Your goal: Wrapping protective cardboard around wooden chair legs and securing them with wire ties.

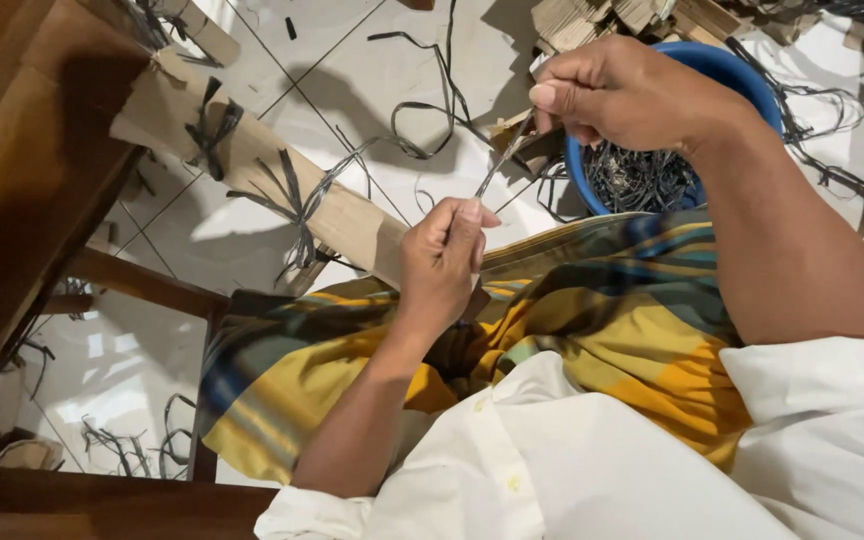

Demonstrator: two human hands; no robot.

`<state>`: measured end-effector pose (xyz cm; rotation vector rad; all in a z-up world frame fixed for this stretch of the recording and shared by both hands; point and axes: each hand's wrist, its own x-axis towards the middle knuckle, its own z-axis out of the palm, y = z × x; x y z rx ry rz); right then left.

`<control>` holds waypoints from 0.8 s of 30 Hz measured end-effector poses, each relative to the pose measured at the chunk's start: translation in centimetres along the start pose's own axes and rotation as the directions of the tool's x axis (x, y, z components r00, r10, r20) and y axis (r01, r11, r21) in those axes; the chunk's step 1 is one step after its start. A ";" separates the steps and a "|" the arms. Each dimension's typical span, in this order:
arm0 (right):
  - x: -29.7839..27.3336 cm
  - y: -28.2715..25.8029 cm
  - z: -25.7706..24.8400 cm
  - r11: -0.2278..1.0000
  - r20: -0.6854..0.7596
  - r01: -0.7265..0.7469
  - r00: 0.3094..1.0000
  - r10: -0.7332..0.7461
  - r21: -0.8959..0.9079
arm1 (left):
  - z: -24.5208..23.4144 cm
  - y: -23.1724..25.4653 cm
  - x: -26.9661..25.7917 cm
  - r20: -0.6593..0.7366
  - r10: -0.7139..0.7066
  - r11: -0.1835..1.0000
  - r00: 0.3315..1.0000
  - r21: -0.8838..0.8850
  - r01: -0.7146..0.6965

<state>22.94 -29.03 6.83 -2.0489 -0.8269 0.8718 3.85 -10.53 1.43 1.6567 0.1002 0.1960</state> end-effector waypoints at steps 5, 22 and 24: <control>0.1 0.8 -0.1 0.995 -0.035 -0.018 0.999 0.015 -0.099 | -0.9 0.2 -2.3 0.048 -0.139 0.985 0.989 -0.095 0.143; 2.6 0.9 3.8 0.779 0.136 -0.292 0.892 0.431 -0.555 | -4.1 -3.3 -8.7 0.464 -0.593 0.736 0.657 0.643 0.210; 3.4 0.3 5.8 0.749 0.187 -0.266 0.868 0.459 -0.606 | -4.0 -6.4 -9.7 0.402 -0.662 0.624 0.632 0.763 0.168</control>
